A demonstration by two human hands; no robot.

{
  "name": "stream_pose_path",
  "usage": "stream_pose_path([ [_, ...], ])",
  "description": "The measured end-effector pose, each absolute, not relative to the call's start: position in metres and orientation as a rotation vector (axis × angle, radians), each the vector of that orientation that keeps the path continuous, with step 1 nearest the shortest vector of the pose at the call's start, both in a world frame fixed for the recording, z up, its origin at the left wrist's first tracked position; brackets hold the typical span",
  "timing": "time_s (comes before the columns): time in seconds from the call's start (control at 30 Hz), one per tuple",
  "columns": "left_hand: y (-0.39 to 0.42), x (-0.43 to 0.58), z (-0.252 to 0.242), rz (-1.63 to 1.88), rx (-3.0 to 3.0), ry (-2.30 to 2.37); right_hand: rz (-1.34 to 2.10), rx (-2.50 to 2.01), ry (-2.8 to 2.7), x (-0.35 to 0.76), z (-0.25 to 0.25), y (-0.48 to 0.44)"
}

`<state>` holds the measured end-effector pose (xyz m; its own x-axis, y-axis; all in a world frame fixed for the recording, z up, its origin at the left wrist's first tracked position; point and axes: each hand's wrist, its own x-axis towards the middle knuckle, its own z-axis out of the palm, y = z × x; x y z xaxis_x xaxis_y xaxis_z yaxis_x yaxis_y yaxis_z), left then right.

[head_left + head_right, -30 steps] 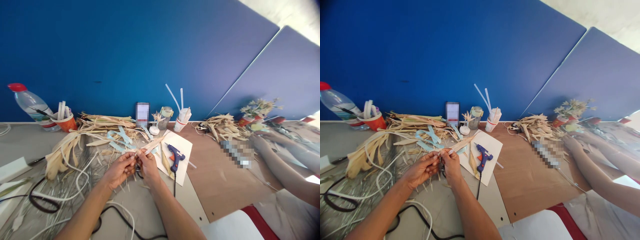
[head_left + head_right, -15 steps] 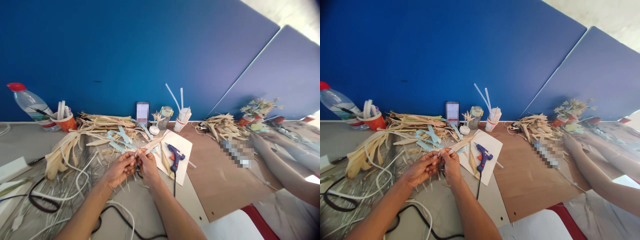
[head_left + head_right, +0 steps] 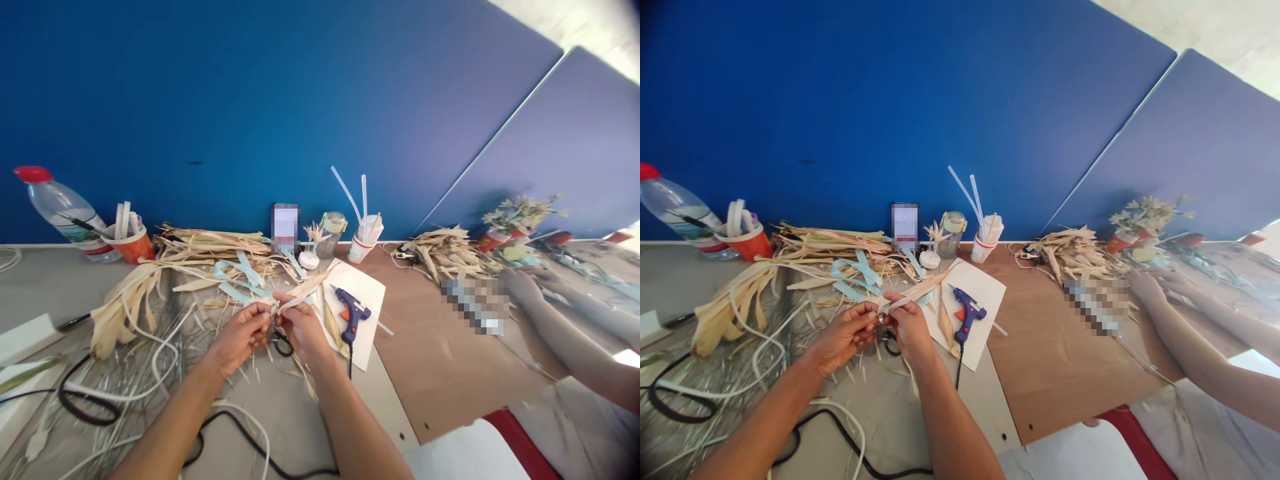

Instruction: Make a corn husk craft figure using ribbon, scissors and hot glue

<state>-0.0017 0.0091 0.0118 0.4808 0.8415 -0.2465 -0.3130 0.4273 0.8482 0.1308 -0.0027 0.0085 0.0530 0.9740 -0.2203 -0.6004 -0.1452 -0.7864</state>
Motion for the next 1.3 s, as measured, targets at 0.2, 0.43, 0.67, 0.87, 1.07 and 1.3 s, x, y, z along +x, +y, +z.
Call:
stream_pose_path([
  [0.2,0.0081,-0.001,0.0085,0.788,0.86,0.781,1.36,-0.997,-0.617,0.1324,0.0084,-0.0022],
  [0.43,0.0078,-0.0007,0.0075,0.781,0.841,0.777,1.207,-1.098,-0.766,0.1295,0.0108,-0.0029],
  [0.67,0.005,0.0024,0.015,0.782,0.903,0.867,1.102,-1.186,-0.813,0.1296,0.0145,-0.0044],
  [0.87,0.0046,0.0052,0.0125,0.832,0.938,0.882,1.119,-1.204,-0.836,0.1276,0.0148,-0.0069],
  [1.07,0.0064,0.0049,0.0075,0.876,0.912,0.885,1.154,-1.185,-0.817,0.127,0.0071,-0.0044],
  [1.3,0.0066,0.0051,0.0055,0.877,0.936,0.892,1.186,-1.218,-0.839,0.1276,0.0103,-0.0055],
])
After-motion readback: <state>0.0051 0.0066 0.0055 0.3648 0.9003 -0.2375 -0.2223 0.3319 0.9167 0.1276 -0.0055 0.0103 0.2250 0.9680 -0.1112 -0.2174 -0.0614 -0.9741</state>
